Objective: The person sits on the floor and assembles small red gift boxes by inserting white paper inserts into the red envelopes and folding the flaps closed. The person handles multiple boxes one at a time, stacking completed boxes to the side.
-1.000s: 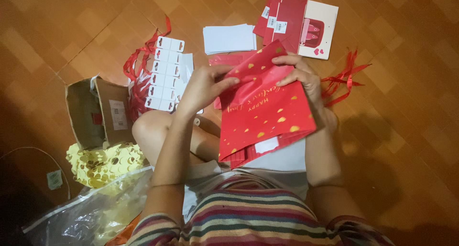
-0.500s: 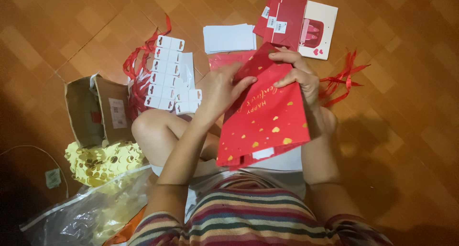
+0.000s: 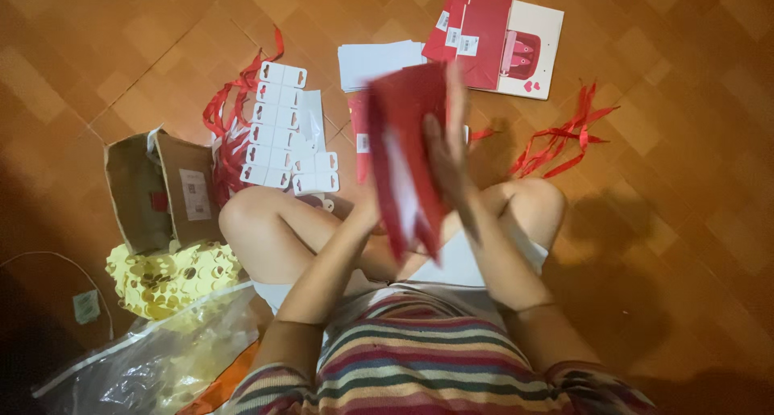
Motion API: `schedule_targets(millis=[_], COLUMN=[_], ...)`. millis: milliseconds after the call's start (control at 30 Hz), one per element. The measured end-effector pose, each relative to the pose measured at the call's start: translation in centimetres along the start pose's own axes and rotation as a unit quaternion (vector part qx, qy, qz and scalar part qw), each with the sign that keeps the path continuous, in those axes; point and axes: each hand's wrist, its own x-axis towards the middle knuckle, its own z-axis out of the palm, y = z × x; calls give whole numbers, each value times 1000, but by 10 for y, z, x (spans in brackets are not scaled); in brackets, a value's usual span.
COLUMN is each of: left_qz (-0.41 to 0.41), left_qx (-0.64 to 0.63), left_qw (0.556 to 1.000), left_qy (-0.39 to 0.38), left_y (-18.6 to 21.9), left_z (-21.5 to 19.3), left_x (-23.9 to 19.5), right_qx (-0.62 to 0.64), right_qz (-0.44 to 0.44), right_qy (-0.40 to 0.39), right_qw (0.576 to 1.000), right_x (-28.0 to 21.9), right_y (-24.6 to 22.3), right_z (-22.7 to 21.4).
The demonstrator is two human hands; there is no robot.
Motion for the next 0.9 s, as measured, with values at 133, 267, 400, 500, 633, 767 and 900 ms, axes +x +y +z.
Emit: schedule_targets(millis=[133, 267, 400, 500, 633, 767, 900], left_qz=[-94, -73, -118, -212, -161, -77, -177], left_qx=[-261, -415, -322, -141, -198, 154, 402], left_qw=[961, 903, 938, 967, 962, 980, 888], left_qy=[10, 86, 54, -23, -100, -103, -134], left_y=[-115, -196, -197, -166, -139, -142, -152], left_z=[11, -2, 14, 33, 43, 46, 60], left_x=[4, 32, 27, 11, 29, 29, 10], right_qx=[-62, -35, -98, -119, -107, 191, 448], right_qz=[72, -13, 8, 58, 130, 198, 268], right_qy=[-107, -170, -116, -16, 155, 412, 370], right_qw=[990, 985, 988, 991, 973, 869, 769], right_x=[-40, -81, -91, -91, -71, -2, 57], right_y=[17, 15, 25, 61, 149, 253, 325], right_z=[26, 34, 34, 26, -9, -58, -104])
